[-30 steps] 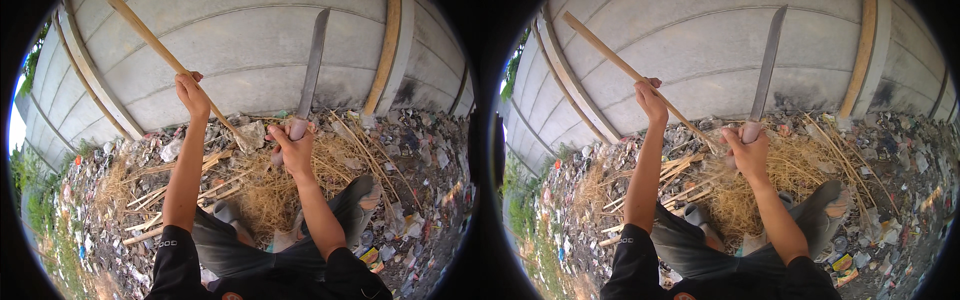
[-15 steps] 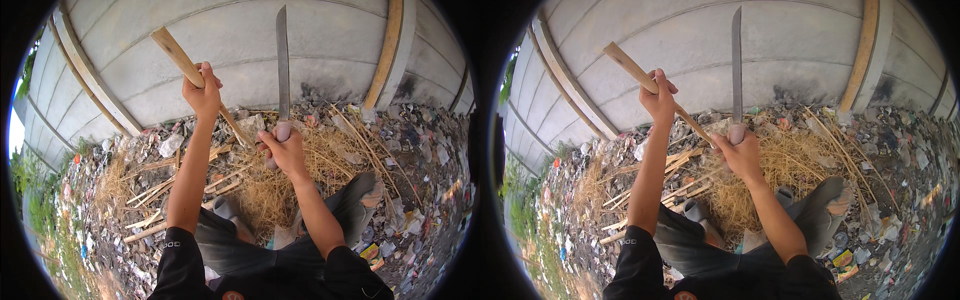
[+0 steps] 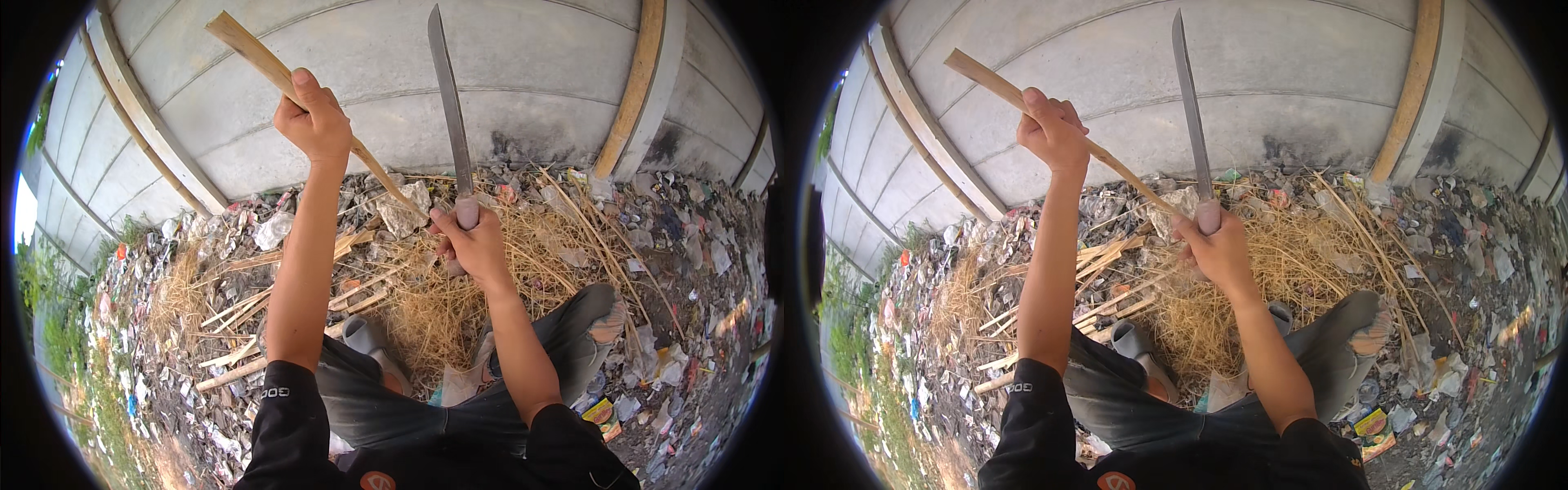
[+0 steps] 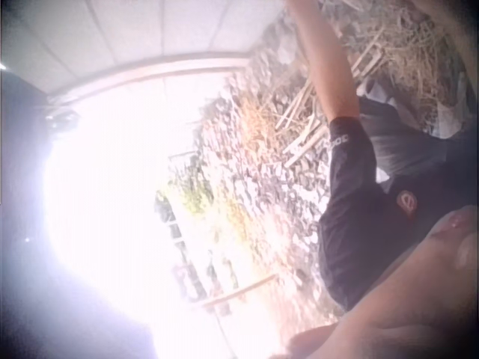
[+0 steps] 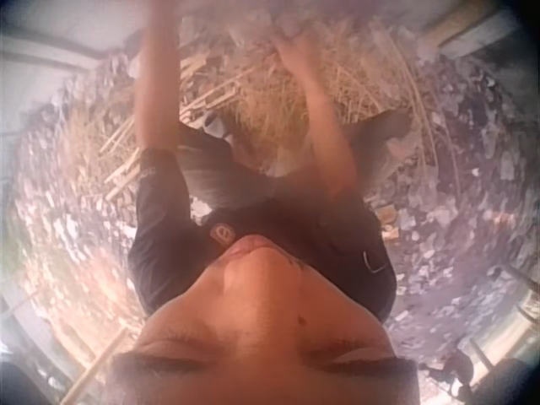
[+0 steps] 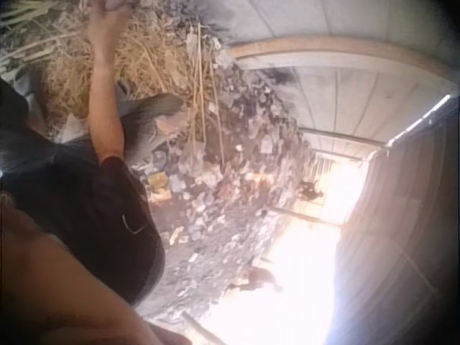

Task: The person sits on the ground and uses a large knife to split a long bamboo pole into thin strips. They hold the pole vertically and repeatedly strike it with the knife to separate the fibers, creating a pile of bamboo strips.

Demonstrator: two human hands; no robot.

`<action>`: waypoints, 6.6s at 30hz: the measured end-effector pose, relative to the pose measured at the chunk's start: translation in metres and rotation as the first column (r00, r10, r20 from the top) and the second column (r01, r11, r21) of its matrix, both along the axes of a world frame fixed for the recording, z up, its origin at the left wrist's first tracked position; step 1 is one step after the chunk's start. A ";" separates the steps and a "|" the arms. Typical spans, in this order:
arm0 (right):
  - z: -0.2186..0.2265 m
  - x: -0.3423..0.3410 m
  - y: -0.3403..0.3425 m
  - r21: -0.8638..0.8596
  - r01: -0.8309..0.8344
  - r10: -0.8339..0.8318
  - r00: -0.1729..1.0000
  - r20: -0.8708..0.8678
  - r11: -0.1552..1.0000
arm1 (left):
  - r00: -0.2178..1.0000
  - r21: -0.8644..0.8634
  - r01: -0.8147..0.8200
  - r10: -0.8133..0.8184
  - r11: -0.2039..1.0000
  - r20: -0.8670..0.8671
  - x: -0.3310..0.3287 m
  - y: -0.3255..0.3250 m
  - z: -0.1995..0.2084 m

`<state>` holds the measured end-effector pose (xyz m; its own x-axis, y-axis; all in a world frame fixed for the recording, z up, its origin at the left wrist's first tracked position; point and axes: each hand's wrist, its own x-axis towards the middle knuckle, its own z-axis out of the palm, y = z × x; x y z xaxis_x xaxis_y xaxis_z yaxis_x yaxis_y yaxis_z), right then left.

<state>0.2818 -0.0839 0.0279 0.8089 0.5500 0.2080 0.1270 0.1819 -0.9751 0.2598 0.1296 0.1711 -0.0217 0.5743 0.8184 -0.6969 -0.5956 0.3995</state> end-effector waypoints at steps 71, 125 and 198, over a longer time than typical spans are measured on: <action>-0.128 -0.013 0.076 -0.127 -0.030 -0.051 0.806 -0.590 0.991 | 0.997 0.122 0.030 -0.021 0.992 -0.075 0.028 0.092 0.045; 0.011 -0.027 0.104 0.286 -0.008 0.038 0.994 -0.099 0.958 | 0.971 0.025 0.177 -0.171 0.984 -0.167 0.010 0.086 0.020; -0.124 0.007 0.095 -0.348 -0.311 0.112 0.865 -0.488 0.885 | 0.957 0.135 -0.273 0.283 0.953 -0.060 0.031 0.084 0.058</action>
